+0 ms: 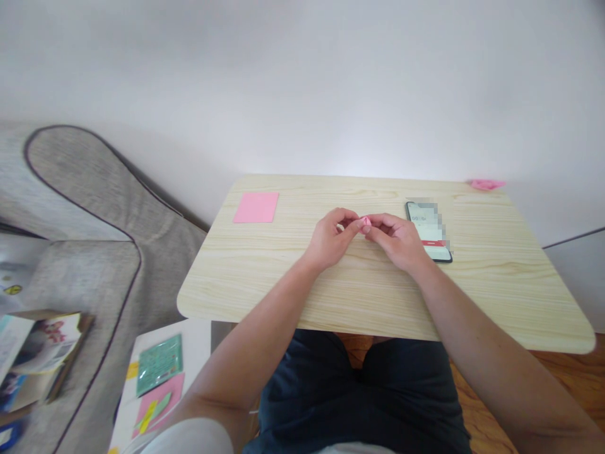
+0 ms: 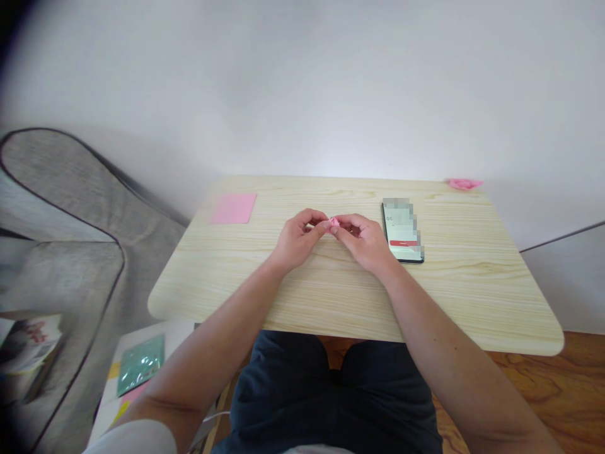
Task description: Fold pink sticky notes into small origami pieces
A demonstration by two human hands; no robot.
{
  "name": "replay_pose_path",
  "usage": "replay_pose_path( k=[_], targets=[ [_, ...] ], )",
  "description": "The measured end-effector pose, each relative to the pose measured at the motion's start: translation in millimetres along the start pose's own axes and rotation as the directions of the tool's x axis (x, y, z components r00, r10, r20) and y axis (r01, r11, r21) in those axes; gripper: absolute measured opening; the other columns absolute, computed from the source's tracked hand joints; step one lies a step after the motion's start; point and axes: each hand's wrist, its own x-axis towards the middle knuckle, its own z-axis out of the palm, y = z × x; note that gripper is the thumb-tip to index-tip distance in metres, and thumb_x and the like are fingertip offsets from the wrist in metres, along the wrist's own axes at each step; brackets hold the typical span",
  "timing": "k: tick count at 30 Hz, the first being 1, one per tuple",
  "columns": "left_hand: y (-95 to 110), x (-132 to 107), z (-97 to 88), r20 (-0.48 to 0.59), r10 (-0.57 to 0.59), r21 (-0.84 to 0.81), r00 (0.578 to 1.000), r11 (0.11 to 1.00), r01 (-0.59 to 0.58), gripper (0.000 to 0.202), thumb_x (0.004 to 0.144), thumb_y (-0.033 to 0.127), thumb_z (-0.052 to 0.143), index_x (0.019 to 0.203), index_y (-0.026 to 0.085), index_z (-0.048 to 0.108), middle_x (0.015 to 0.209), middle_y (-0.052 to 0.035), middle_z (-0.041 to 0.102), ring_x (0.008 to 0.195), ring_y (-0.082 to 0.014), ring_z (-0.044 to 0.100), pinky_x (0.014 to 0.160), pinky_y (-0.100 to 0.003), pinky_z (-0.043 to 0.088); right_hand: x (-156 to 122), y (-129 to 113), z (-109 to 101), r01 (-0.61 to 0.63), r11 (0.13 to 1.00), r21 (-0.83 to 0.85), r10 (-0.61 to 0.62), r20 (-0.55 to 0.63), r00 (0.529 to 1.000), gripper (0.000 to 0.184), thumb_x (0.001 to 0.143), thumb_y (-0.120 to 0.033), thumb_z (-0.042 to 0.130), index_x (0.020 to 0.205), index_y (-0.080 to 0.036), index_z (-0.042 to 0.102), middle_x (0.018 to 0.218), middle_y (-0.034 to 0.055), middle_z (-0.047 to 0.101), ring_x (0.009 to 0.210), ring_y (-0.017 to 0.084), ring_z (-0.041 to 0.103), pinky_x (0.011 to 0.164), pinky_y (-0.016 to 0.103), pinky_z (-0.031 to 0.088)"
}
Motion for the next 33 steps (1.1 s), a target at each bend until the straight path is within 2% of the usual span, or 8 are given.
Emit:
replay_pose_path(
  k=[5,10,18,26,33],
  targets=[
    [0.3,-0.2,-0.3,-0.007,0.014,-0.003,1.000,1.000,-0.014,0.029,0.093,0.048,0.069,0.099,0.019,0.072,0.097,-0.0051,0.074,0.088,-0.0161,0.066,0.073,-0.028,0.049,1.1,1.7,-0.8,0.040,0.999,-0.024,-0.040,0.008,0.999,0.033,0.087,-0.051,0.078,0.108,-0.026,0.080,0.103,0.0048,0.078,0.091,0.022,0.071,0.083,0.037,0.057],
    [3.9,-0.7,-1.8,-0.021,0.049,0.015,0.999,0.999,-0.049,0.026,0.092,0.045,0.071,0.099,0.020,0.071,0.093,-0.0029,0.073,0.084,-0.0145,0.064,0.073,-0.027,0.049,1.5,4.6,-1.2,0.102,0.994,-0.036,-0.101,0.020,0.995,0.033,0.089,-0.051,0.076,0.115,-0.030,0.078,0.108,0.0045,0.078,0.095,0.023,0.071,0.083,0.038,0.057],
    [5.0,-1.9,-1.0,-0.026,0.047,0.071,0.999,0.996,-0.045,0.021,0.093,0.041,0.070,0.098,0.021,0.070,0.095,-0.0014,0.075,0.087,-0.0139,0.068,0.078,-0.027,0.052,-0.8,-0.4,-1.5,0.115,0.987,-0.115,-0.111,0.044,0.993,0.035,0.093,-0.052,0.070,0.119,-0.029,0.076,0.117,0.0054,0.077,0.102,0.025,0.073,0.089,0.041,0.059],
    [3.6,-2.0,0.3,-0.041,0.043,0.070,0.998,0.997,-0.040,0.023,0.094,0.044,0.068,0.095,0.021,0.068,0.090,-0.0006,0.075,0.083,-0.0133,0.068,0.076,-0.028,0.051,-2.5,-0.9,-0.9,0.105,0.983,-0.153,-0.107,-0.003,0.994,0.031,0.095,-0.047,0.069,0.118,-0.028,0.075,0.108,0.0040,0.079,0.096,0.023,0.073,0.084,0.038,0.059],
    [5.9,-3.7,0.4,-0.056,0.029,0.065,0.998,0.998,-0.025,0.029,0.092,0.049,0.070,0.092,0.021,0.071,0.087,-0.0019,0.077,0.082,-0.0151,0.069,0.075,-0.031,0.050,-3.5,-3.1,0.1,0.091,0.986,-0.143,-0.099,-0.049,0.994,0.031,0.092,-0.049,0.071,0.112,-0.027,0.075,0.103,0.0043,0.080,0.093,0.023,0.076,0.085,0.039,0.060]
  ],
)
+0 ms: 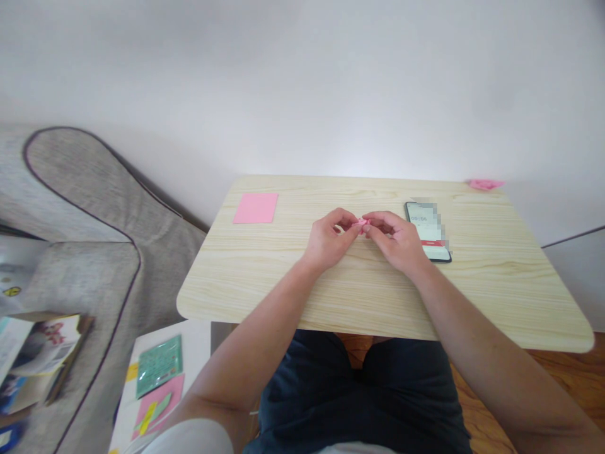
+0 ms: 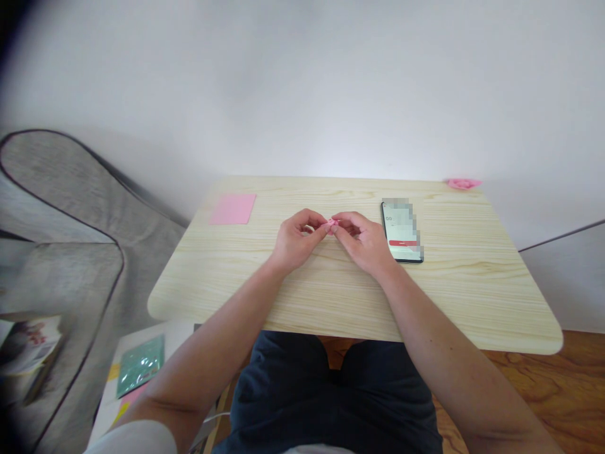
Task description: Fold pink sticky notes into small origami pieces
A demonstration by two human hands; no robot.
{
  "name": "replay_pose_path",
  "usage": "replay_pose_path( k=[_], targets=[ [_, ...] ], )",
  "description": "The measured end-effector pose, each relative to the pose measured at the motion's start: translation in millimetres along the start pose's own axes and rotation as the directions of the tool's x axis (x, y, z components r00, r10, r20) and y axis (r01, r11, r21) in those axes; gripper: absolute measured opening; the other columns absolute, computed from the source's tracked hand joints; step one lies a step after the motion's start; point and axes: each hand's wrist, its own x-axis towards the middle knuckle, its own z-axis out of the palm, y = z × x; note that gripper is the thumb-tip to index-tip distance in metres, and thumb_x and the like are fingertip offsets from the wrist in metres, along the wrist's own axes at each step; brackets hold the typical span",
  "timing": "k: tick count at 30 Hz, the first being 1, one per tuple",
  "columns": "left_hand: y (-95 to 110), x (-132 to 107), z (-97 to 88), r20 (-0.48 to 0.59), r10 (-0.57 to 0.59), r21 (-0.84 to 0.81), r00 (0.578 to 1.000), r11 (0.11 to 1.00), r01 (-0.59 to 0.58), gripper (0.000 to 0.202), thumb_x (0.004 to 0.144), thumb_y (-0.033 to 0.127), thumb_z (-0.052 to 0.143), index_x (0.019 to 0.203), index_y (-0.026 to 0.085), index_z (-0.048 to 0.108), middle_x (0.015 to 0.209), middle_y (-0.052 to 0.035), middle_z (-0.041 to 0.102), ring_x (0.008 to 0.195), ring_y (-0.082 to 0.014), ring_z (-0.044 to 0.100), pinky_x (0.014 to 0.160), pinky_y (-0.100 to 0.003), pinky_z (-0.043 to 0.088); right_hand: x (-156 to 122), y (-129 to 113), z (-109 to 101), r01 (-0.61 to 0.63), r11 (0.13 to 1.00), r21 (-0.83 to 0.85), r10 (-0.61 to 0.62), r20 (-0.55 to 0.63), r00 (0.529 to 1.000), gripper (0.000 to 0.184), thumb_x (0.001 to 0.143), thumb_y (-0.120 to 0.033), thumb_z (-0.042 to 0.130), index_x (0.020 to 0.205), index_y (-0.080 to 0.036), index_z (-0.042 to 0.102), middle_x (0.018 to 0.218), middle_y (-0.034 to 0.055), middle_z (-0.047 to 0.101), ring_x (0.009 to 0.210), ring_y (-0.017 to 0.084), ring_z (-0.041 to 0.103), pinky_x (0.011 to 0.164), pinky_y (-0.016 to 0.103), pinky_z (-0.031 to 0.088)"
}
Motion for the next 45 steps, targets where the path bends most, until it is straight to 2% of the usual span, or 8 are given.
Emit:
replay_pose_path(
  k=[4,12,20,23,28,31,37,45],
  targets=[
    [1.4,-1.2,0.5,-0.015,-0.014,-0.009,1.000,1.000,0.014,0.029,0.091,0.050,0.072,0.091,0.021,0.074,0.086,-0.0022,0.078,0.081,-0.0160,0.069,0.073,-0.031,0.050,0.4,-0.8,0.7,-0.002,1.000,0.001,0.002,-0.019,1.000,0.029,0.092,-0.049,0.070,0.110,-0.026,0.075,0.099,0.0043,0.080,0.088,0.022,0.076,0.081,0.038,0.061],
    [2.4,-1.6,0.7,-0.041,-0.061,-0.077,0.997,0.995,0.057,0.027,0.087,0.048,0.076,0.092,0.021,0.075,0.089,-0.0026,0.077,0.081,-0.0159,0.069,0.066,-0.028,0.049,3.9,-1.5,0.8,-0.058,0.987,0.147,0.066,-0.053,0.996,0.032,0.089,-0.048,0.074,0.108,-0.023,0.077,0.083,0.0042,0.078,0.078,0.022,0.075,0.077,0.038,0.063],
    [1.1,1.9,-0.3,-0.049,-0.052,-0.174,0.997,0.984,0.042,0.020,0.085,0.038,0.078,0.088,0.019,0.071,0.086,-0.0025,0.075,0.083,-0.0153,0.069,0.073,-0.029,0.052,8.3,0.6,-0.7,-0.119,0.942,0.315,0.144,-0.057,0.988,0.023,0.084,-0.040,0.077,0.101,-0.024,0.078,0.077,0.0015,0.077,0.072,0.021,0.075,0.077,0.040,0.064],
    [1.2,1.1,0.9,-0.030,-0.053,-0.172,0.998,0.984,0.048,0.021,0.085,0.039,0.077,0.090,0.020,0.070,0.088,-0.0029,0.074,0.084,-0.0158,0.069,0.071,-0.028,0.052,7.9,-0.4,-0.9,-0.126,0.944,0.305,0.153,-0.066,0.986,0.021,0.082,-0.039,0.077,0.098,-0.025,0.077,0.077,0.0009,0.077,0.071,0.020,0.074,0.077,0.039,0.064],
    [0.9,-2.4,2.5,-0.003,-0.039,-0.017,0.999,0.999,0.039,0.025,0.081,0.039,0.081,0.091,0.021,0.068,0.091,-0.0014,0.074,0.086,-0.0156,0.068,0.077,-0.030,0.051,5.4,-5.0,1.8,-0.100,0.976,0.192,0.116,-0.074,0.990,0.021,0.080,-0.041,0.079,0.092,-0.025,0.073,0.079,0.0015,0.077,0.074,0.021,0.074,0.074,0.037,0.063],
    [1.5,-3.9,2.4,-0.014,-0.023,0.038,1.000,0.999,0.023,0.025,0.082,0.040,0.080,0.093,0.022,0.067,0.091,-0.0007,0.074,0.086,-0.0149,0.068,0.078,-0.030,0.050,4.8,-5.1,3.5,-0.073,0.978,0.194,0.087,-0.062,0.994,0.021,0.081,-0.042,0.080,0.090,-0.025,0.071,0.079,0.0013,0.075,0.073,0.020,0.073,0.072,0.036,0.062],
    [4.3,-4.3,1.0,0.040,0.002,-0.006,0.999,1.000,-0.002,0.024,0.091,0.041,0.072,0.109,0.025,0.072,0.099,-0.0024,0.077,0.090,-0.0156,0.069,0.076,-0.030,0.051,6.6,-0.2,2.1,-0.096,0.963,0.253,0.107,-0.030,0.994,0.027,0.079,-0.046,0.083,0.088,-0.026,0.067,0.078,0.0004,0.073,0.072,0.019,0.070,0.070,0.036,0.060],
    [3.6,-3.0,1.9,0.070,0.031,-0.068,0.997,0.997,-0.026,0.020,0.092,0.035,0.071,0.107,0.023,0.075,0.105,-0.0039,0.078,0.093,-0.0161,0.070,0.079,-0.029,0.053,7.9,-1.4,0.2,-0.117,0.956,0.269,0.120,0.004,0.993,0.031,0.079,-0.049,0.083,0.089,-0.026,0.065,0.077,0.0008,0.073,0.070,0.019,0.069,0.069,0.037,0.060]
  ],
)
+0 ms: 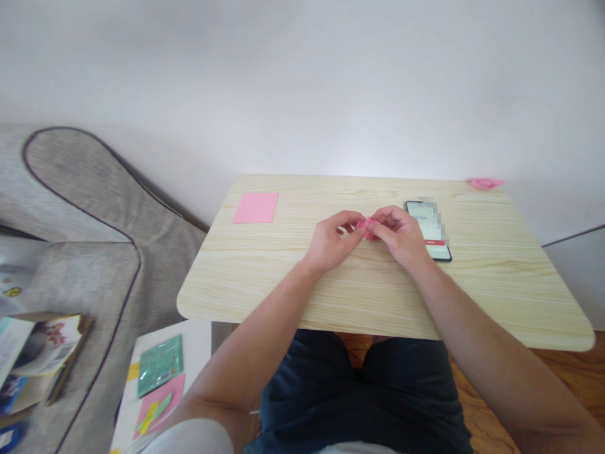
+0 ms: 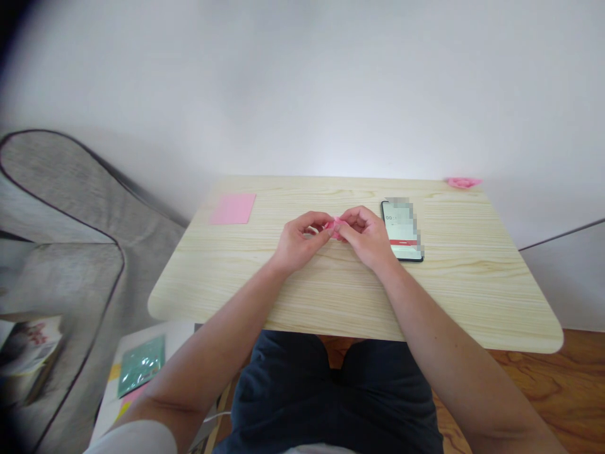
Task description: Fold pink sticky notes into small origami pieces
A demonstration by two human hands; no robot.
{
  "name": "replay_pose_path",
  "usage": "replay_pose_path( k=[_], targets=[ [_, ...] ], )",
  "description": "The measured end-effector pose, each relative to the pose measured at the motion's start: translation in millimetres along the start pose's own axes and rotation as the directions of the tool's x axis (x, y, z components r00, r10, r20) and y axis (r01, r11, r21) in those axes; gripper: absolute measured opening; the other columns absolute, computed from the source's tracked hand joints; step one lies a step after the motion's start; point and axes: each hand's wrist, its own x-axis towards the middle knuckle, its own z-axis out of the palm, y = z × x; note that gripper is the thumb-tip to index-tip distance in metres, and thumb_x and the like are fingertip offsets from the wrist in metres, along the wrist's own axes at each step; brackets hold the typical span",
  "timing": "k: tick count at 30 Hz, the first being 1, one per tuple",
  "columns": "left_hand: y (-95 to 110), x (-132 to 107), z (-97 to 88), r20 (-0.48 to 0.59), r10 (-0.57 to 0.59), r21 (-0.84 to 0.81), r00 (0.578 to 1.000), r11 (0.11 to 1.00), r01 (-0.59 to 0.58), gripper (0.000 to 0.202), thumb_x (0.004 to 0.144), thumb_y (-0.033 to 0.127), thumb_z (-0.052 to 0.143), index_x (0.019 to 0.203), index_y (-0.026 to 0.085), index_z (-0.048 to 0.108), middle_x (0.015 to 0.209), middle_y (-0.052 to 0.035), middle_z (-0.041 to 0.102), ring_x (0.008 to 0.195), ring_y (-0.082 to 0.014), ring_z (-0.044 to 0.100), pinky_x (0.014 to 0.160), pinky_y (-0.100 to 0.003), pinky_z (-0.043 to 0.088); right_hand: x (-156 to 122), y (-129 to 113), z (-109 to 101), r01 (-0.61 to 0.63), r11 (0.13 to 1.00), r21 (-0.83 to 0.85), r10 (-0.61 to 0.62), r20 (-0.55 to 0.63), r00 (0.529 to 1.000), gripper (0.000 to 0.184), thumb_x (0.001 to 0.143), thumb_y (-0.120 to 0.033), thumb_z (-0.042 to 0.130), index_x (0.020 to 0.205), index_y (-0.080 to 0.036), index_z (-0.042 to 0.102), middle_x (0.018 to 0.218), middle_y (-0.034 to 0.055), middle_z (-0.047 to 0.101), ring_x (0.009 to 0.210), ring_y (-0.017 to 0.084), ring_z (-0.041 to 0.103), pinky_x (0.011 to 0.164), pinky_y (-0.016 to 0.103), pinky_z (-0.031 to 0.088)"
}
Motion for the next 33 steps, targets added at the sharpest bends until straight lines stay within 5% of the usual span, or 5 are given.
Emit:
replay_pose_path(
  k=[9,16,33],
  targets=[
    [-1,0,0.9,-0.023,-0.002,-0.009,1.000,1.000,0.001,0.017,0.087,0.022,0.070,0.104,0.022,0.074,0.100,-0.0030,0.077,0.090,-0.0145,0.070,0.078,-0.028,0.054,1,5,-1,-0.038,0.998,0.040,0.039,-0.016,0.999,0.032,0.076,-0.046,0.086,0.089,-0.026,0.065,0.078,-0.0003,0.072,0.069,0.019,0.070,0.068,0.036,0.061],
    [-2,0,1.9,0.032,0.042,0.034,0.999,0.998,-0.043,0.018,0.090,0.019,0.064,0.104,0.022,0.075,0.104,-0.0031,0.078,0.093,-0.0147,0.070,0.079,-0.028,0.055,2,8,-1,-0.103,0.993,-0.050,0.101,-0.037,0.994,0.026,0.080,-0.046,0.081,0.092,-0.023,0.079,0.081,0.0044,0.078,0.074,0.021,0.072,0.070,0.036,0.060],
    [-4,-2,10.7,-0.014,0.061,0.020,0.998,0.998,-0.060,0.016,0.088,0.018,0.069,0.103,0.020,0.072,0.095,-0.0019,0.076,0.085,-0.0116,0.070,0.077,-0.024,0.058,2,8,1,-0.112,0.994,-0.018,0.112,-0.021,0.993,0.015,0.076,-0.033,0.079,0.080,-0.023,0.068,0.075,-0.0011,0.071,0.072,0.017,0.066,0.072,0.032,0.055]
  ],
)
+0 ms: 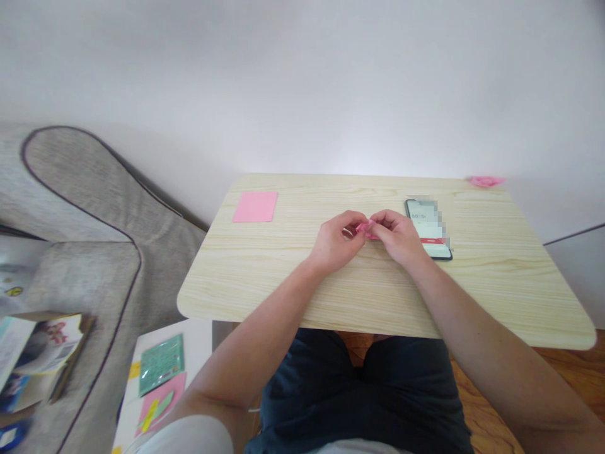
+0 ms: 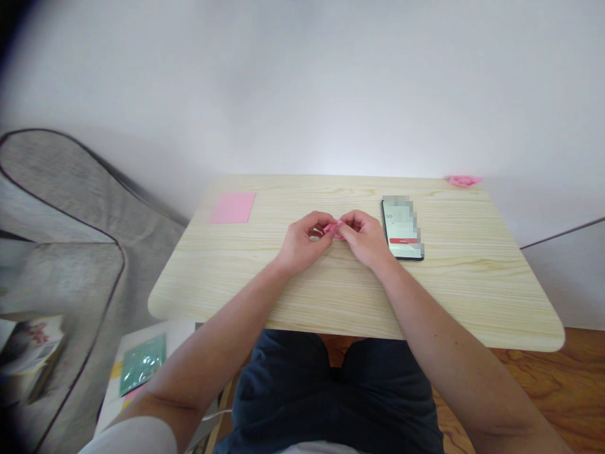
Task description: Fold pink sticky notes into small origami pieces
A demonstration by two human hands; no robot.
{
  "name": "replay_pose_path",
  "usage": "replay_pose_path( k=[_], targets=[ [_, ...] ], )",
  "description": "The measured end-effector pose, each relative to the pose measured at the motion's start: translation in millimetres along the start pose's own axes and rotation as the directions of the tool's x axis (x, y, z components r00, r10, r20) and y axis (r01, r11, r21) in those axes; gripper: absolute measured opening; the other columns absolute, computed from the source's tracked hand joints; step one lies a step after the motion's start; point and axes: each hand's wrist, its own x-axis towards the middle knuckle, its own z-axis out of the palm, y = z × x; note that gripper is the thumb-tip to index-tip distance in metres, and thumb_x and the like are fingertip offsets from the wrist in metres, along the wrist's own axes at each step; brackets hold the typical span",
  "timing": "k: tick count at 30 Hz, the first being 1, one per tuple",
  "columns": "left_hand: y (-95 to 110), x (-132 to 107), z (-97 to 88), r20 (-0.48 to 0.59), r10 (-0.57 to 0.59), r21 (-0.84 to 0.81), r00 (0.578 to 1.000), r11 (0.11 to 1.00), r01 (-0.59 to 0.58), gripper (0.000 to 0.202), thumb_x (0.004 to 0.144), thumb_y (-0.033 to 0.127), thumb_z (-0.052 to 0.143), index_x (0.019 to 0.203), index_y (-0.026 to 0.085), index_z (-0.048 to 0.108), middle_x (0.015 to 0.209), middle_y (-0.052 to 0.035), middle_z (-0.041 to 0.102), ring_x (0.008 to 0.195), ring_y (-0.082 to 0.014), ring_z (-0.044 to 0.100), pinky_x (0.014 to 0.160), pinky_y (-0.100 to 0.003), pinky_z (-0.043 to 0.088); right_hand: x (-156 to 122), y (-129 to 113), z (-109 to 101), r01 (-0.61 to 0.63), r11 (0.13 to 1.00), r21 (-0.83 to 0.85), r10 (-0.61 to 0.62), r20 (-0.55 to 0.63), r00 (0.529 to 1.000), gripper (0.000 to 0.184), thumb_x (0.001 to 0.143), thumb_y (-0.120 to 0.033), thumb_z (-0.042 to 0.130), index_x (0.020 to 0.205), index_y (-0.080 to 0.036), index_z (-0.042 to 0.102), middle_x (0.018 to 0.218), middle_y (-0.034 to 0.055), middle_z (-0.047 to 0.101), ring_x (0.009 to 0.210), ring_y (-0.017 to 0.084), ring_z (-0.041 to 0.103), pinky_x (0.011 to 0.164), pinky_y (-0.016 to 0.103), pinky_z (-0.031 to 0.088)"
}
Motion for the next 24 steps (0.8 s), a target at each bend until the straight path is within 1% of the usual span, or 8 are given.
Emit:
replay_pose_path(
  k=[6,13,19,24],
  targets=[
    [-0.1,0.3,0.3,-0.005,0.011,-0.002,1.000,1.000,-0.011,0.014,0.088,0.020,0.069,0.102,0.020,0.071,0.096,-0.0027,0.076,0.086,-0.0120,0.071,0.076,-0.024,0.058,1.0,1.8,0.4,0.002,0.999,0.036,-0.002,0.003,1.000,0.019,0.073,-0.033,0.083,0.079,-0.023,0.068,0.074,-0.0014,0.070,0.069,0.015,0.063,0.067,0.030,0.051],
    [-1.7,0.0,1.1,-0.020,0.021,0.015,1.000,1.000,-0.021,0.014,0.088,0.018,0.069,0.101,0.020,0.072,0.094,-0.0020,0.076,0.085,-0.0117,0.070,0.077,-0.024,0.058,-0.3,0.4,1.7,-0.005,0.999,0.049,0.005,-0.003,1.000,0.022,0.073,-0.037,0.084,0.081,-0.023,0.069,0.074,-0.0008,0.072,0.066,0.015,0.062,0.063,0.029,0.049],
    [-1.5,-0.8,1.6,-0.030,0.032,0.022,0.999,0.999,-0.031,0.013,0.089,0.019,0.068,0.102,0.020,0.070,0.095,-0.0020,0.076,0.084,-0.0115,0.071,0.076,-0.023,0.059,-1.0,-2.1,1.9,-0.025,0.997,0.071,0.027,-0.018,0.999,0.019,0.076,-0.037,0.082,0.082,-0.022,0.072,0.076,0.0001,0.073,0.068,0.015,0.065,0.068,0.030,0.051],
    [-3.0,-1.3,2.1,-0.029,0.068,0.022,0.997,0.998,-0.067,0.014,0.090,0.019,0.067,0.103,0.020,0.069,0.095,-0.0017,0.076,0.085,-0.0113,0.071,0.076,-0.023,0.059,0.6,-0.7,2.0,-0.049,0.998,0.035,0.049,-0.026,0.998,0.016,0.075,-0.034,0.081,0.079,-0.022,0.072,0.074,-0.0001,0.073,0.069,0.016,0.065,0.067,0.030,0.050]
  ],
)
